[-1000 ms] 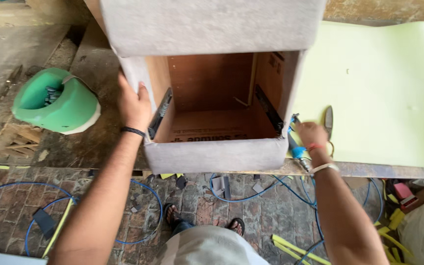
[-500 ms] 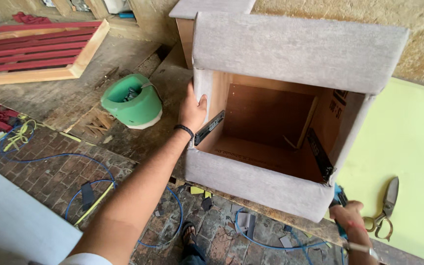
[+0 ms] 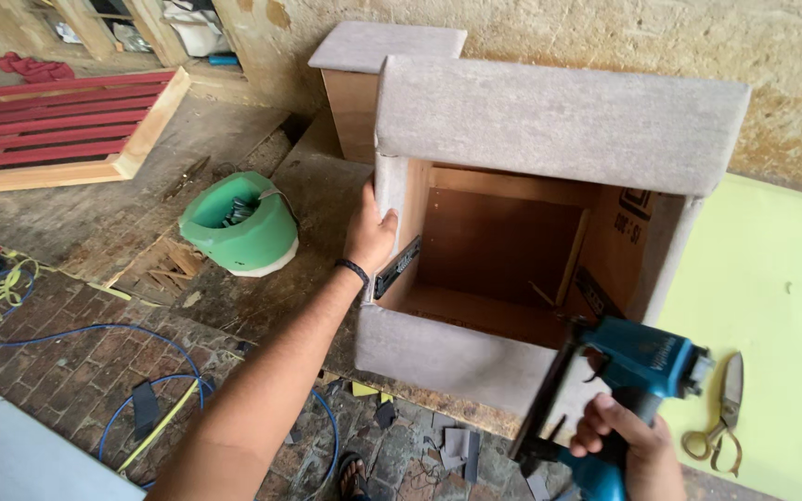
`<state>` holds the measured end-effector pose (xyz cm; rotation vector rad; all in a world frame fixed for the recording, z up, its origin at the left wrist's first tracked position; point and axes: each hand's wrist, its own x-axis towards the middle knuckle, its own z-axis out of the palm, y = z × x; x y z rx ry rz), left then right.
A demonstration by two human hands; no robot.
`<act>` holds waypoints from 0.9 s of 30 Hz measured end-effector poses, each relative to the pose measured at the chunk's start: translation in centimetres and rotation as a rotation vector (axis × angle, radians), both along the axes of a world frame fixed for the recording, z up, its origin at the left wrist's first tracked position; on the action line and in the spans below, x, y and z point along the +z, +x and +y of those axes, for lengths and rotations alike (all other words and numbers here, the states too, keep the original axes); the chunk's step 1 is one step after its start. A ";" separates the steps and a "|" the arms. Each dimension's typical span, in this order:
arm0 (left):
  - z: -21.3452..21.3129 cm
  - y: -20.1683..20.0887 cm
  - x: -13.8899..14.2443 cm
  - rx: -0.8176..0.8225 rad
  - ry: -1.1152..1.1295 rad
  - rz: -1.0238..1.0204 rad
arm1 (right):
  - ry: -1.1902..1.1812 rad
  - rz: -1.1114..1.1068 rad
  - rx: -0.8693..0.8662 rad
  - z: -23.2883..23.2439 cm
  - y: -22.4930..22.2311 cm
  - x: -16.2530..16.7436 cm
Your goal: The person stretches gray fabric over the sides of an open wooden box frame on a workbench and secures it with a pneumatic staple gun, working around each side. They cut the fabric with large shears, fold and press the edges, reload staples from a green container, and rotate the box to staple the remaining sides.
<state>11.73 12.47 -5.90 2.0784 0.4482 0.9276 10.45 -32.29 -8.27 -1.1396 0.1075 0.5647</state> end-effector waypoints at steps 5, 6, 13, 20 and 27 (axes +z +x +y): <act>1.2 0.6 -1.3 -0.007 -0.113 0.113 | 0.573 0.069 0.318 12.7 0.7 3.4; 1.6 0.6 -1.8 -0.042 -0.083 0.073 | 0.624 0.097 0.362 15.3 1.6 4.0; 2.5 0.5 -2.0 -0.739 -1.103 -0.275 | 0.852 0.164 0.537 27.5 7.3 6.3; 1.6 -0.7 -0.4 -0.515 -0.932 -0.073 | 0.743 0.147 0.511 27.5 8.2 6.9; 3.0 -1.1 -3.4 -0.202 0.071 0.087 | 0.788 0.199 0.600 25.1 5.3 5.3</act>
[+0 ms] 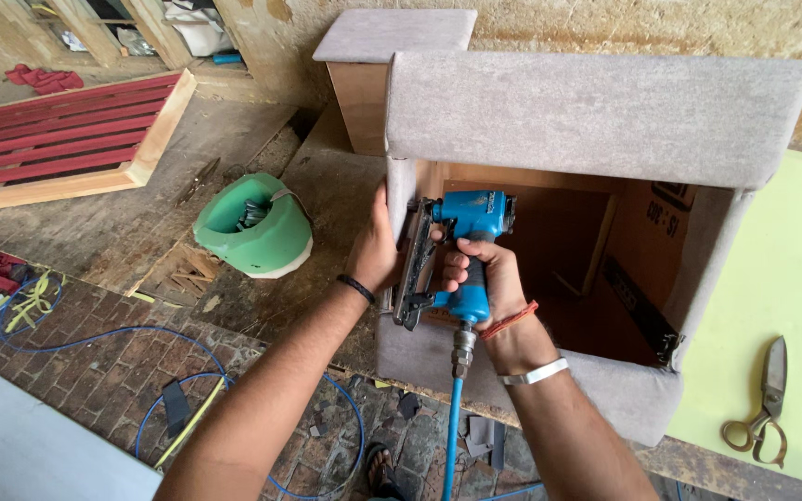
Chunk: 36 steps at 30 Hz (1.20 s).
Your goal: The person stretches gray fabric over the sides of an open wooden box frame on a workbench and secures it with a pneumatic staple gun, working around each side. They cut the fabric with large shears, fold and press the edges, reload staples from a green container, and rotate the box to staple the remaining sides.
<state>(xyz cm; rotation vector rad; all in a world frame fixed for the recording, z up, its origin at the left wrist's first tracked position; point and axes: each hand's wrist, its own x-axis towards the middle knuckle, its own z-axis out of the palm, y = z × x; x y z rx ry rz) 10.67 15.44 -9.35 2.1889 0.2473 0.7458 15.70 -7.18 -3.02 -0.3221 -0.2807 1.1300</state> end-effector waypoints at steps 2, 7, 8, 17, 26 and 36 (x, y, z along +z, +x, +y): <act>0.2 -1.0 -0.6 -0.038 0.084 0.025 | -0.059 -0.010 -0.006 0.2 0.5 -0.4; -0.2 -3.7 -1.4 0.007 0.196 0.255 | -0.105 0.097 0.037 -0.2 0.4 -2.4; -0.4 -3.8 -1.6 0.010 0.185 0.237 | -0.123 0.114 0.041 -0.4 0.0 -2.9; -0.3 -3.9 -2.7 -0.069 0.097 0.174 | -0.208 0.136 0.008 -2.2 -1.7 -3.6; -8.1 -6.3 1.7 0.101 0.078 -0.079 | -0.597 -0.263 -0.552 -13.9 -6.9 2.2; -12.1 -6.5 4.4 0.189 0.158 -0.272 | -1.746 -1.652 -0.947 -18.1 -8.4 7.3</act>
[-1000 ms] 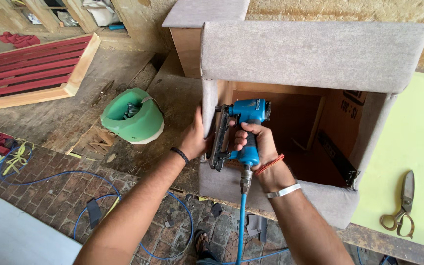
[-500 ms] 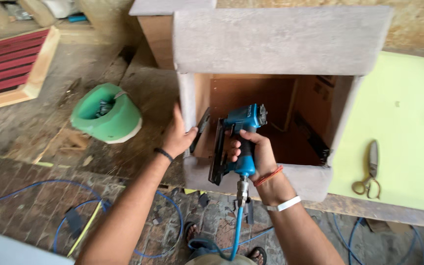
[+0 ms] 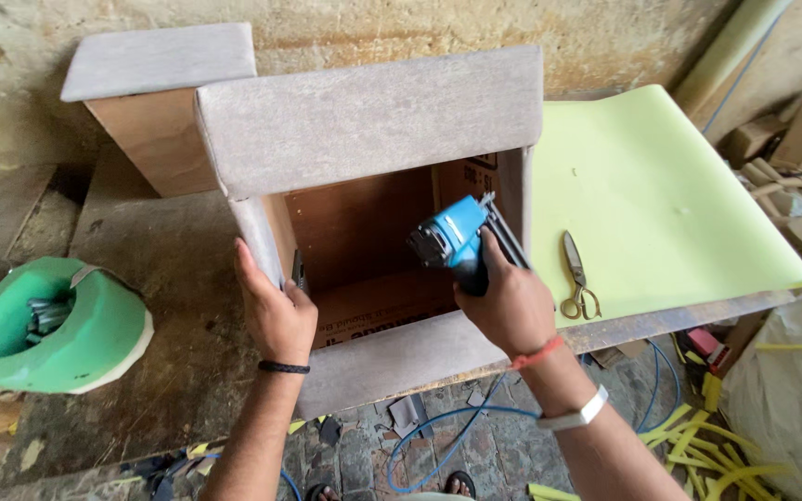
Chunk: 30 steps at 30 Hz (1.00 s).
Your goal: The person stretches gray fabric over the sides of an open wooden box frame on a workbench and secures it with a pneumatic staple gun, working around each side. They cut the fabric with large shears, fold and press the edges, reload staples from a green container, and rotate the box to staple the remaining sides.
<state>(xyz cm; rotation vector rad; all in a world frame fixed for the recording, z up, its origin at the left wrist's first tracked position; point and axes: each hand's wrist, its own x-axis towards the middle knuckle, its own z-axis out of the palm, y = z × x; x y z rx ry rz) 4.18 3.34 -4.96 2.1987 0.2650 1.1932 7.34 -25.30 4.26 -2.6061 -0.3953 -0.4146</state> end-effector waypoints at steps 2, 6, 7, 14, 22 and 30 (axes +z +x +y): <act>-0.2 -0.4 -0.2 0.000 -0.019 -0.002 | -0.167 0.091 -0.162 1.3 1.7 1.1; -0.4 -0.8 -0.3 -0.044 -0.103 0.042 | -0.186 0.044 -0.262 2.8 4.6 1.6; -0.4 -0.8 -0.3 -0.047 -0.082 0.024 | -0.185 0.050 -0.272 2.9 5.0 1.4; -0.3 -1.0 -0.5 -0.084 -0.029 0.015 | -0.137 0.050 -0.349 3.3 5.6 -0.6; 0.3 0.2 -1.1 -0.102 -0.081 0.095 | -0.152 0.215 -0.372 2.1 2.8 -1.8; 0.3 0.3 -0.7 -0.089 -0.140 0.140 | -0.082 0.085 -0.208 -0.8 1.3 -2.9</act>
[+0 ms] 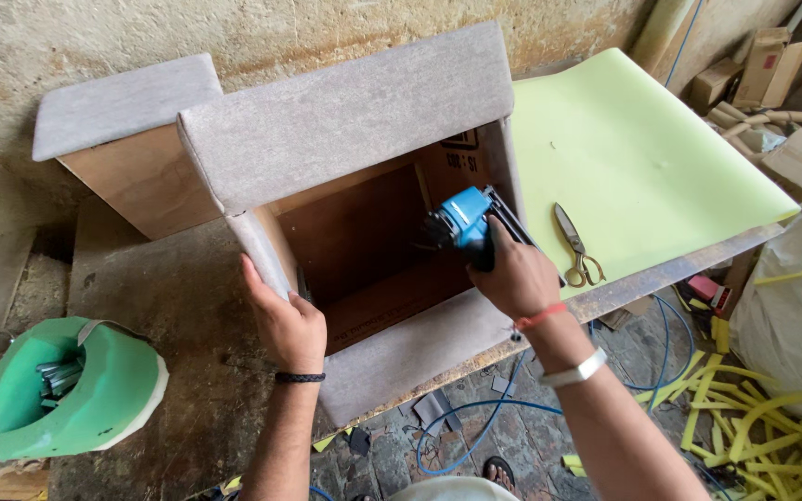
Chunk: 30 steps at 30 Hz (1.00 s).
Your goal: The person stretches gray fabric over the sides of an open wooden box frame on a workbench and secures it with a pneumatic staple gun, working around each side. They cut the fabric with large shears, fold and press the edges, reload staples from a green container, and rotate the box to staple the remaining sides.
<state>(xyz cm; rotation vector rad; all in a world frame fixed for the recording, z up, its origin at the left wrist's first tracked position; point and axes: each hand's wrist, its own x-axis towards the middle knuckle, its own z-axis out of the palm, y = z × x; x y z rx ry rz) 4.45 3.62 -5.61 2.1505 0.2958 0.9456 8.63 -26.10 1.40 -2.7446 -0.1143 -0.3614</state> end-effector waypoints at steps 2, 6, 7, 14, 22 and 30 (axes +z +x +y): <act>-0.2 0.0 0.3 0.005 0.084 -0.103 | 0.063 -0.043 0.041 -2.1 -2.4 -0.5; -0.4 0.1 0.5 0.070 0.177 -0.165 | 0.355 -0.218 0.099 -6.8 -5.4 -1.3; -0.3 0.1 0.4 0.084 0.194 -0.156 | 0.377 -0.176 0.071 -8.1 -5.5 -1.6; 0.2 1.1 -0.2 0.202 0.245 -0.093 | 0.617 0.423 -0.056 -15.9 4.1 -9.7; -2.4 -1.4 4.2 0.299 0.452 -0.085 | 0.161 0.446 0.004 -14.6 17.2 -22.5; -7.8 2.6 10.7 0.337 0.878 0.044 | 0.305 0.247 0.172 -12.6 17.3 -21.8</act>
